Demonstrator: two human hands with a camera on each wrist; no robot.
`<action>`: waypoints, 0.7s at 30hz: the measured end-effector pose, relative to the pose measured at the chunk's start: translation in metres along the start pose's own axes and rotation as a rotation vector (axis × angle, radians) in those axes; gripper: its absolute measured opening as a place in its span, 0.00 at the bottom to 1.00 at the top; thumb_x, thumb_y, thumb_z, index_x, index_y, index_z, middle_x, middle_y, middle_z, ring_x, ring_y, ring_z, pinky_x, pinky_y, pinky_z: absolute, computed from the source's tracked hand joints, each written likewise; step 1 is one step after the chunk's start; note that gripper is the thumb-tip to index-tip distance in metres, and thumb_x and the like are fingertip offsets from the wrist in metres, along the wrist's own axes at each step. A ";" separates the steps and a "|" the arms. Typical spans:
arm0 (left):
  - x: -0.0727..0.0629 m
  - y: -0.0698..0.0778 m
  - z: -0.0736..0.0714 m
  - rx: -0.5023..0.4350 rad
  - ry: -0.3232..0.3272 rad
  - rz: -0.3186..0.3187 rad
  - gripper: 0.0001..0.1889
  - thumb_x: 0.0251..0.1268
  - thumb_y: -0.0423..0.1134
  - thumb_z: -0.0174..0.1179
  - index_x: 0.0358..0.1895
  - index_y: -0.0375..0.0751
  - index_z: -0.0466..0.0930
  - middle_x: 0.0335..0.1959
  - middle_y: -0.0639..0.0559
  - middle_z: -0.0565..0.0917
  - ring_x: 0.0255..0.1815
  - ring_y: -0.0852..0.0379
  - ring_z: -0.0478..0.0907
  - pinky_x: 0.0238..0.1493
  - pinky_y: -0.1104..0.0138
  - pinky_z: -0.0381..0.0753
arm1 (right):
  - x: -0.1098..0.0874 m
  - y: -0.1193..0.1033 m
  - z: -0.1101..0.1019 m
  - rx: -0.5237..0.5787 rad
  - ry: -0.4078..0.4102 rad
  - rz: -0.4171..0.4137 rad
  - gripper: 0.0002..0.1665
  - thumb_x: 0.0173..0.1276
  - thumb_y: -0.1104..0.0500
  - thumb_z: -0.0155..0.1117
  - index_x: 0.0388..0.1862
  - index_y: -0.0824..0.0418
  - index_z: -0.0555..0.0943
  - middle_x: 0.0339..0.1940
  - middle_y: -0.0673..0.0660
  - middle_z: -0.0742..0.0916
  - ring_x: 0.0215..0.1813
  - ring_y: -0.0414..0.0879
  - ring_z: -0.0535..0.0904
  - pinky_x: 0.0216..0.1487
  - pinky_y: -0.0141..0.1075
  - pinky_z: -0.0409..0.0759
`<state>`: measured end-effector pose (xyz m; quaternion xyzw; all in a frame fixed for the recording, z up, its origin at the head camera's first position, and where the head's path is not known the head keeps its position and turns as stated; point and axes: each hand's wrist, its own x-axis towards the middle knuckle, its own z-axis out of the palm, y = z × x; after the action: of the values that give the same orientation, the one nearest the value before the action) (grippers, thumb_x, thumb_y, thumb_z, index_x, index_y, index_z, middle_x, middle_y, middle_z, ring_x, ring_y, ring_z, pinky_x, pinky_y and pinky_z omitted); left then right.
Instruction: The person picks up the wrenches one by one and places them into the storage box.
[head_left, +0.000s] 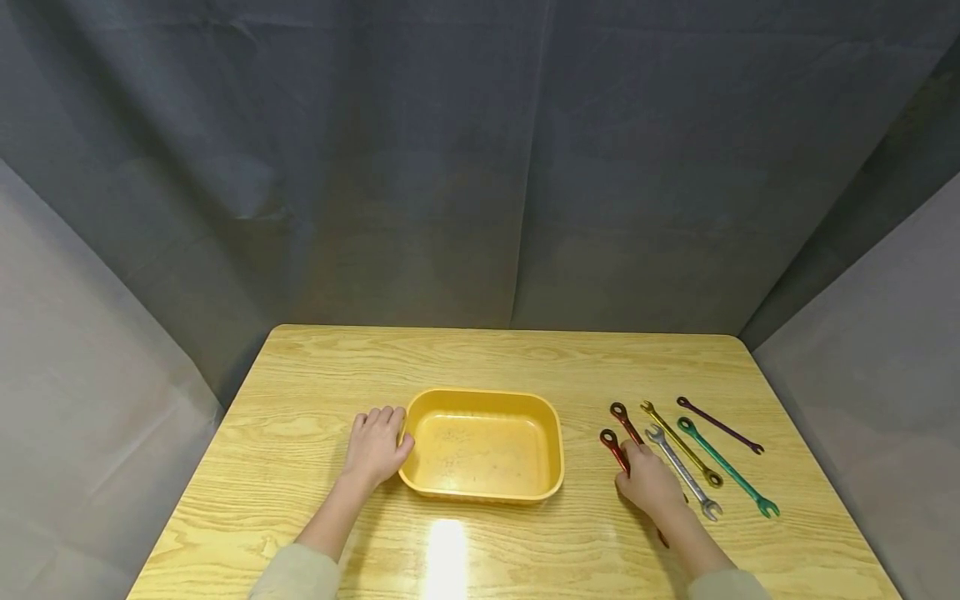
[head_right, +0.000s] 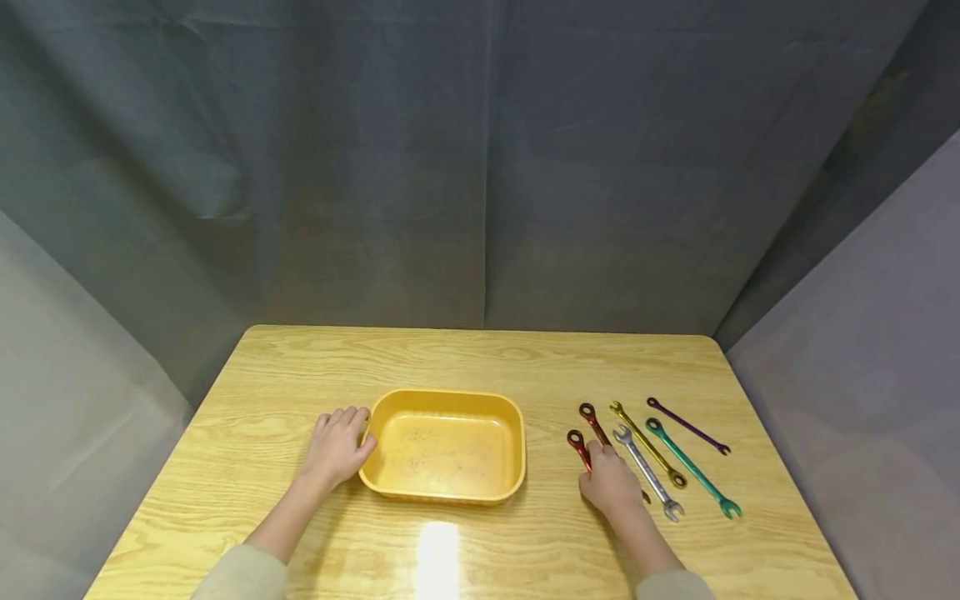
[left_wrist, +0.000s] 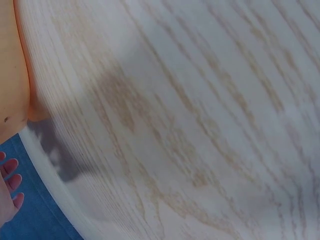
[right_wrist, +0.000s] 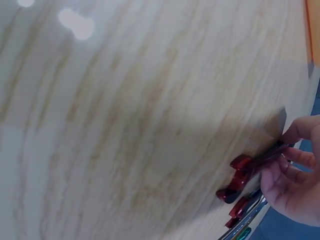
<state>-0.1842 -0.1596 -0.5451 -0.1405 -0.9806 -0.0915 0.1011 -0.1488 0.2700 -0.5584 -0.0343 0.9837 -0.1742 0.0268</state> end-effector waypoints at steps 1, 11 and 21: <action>0.000 0.000 0.000 0.000 0.000 0.000 0.18 0.60 0.47 0.52 0.49 0.41 0.74 0.41 0.47 0.78 0.43 0.49 0.73 0.49 0.53 0.65 | 0.000 0.000 0.000 0.008 -0.007 0.000 0.28 0.52 0.64 0.60 0.53 0.74 0.69 0.40 0.70 0.79 0.22 0.49 0.74 0.20 0.41 0.71; 0.000 0.000 0.001 0.005 0.005 -0.002 0.18 0.59 0.47 0.51 0.49 0.41 0.74 0.41 0.47 0.78 0.42 0.48 0.73 0.48 0.53 0.65 | 0.002 0.001 -0.001 0.010 -0.035 0.000 0.28 0.52 0.66 0.60 0.52 0.73 0.69 0.34 0.66 0.79 0.16 0.45 0.67 0.17 0.36 0.64; 0.000 0.001 0.001 0.002 -0.009 -0.012 0.19 0.60 0.47 0.51 0.51 0.40 0.73 0.43 0.46 0.78 0.44 0.48 0.72 0.49 0.53 0.65 | 0.003 -0.001 0.000 -0.025 -0.031 -0.013 0.24 0.51 0.67 0.60 0.47 0.74 0.69 0.23 0.59 0.75 0.12 0.44 0.65 0.13 0.32 0.60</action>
<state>-0.1840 -0.1585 -0.5460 -0.1351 -0.9820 -0.0903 0.0963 -0.1513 0.2692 -0.5584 -0.0439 0.9851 -0.1616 0.0403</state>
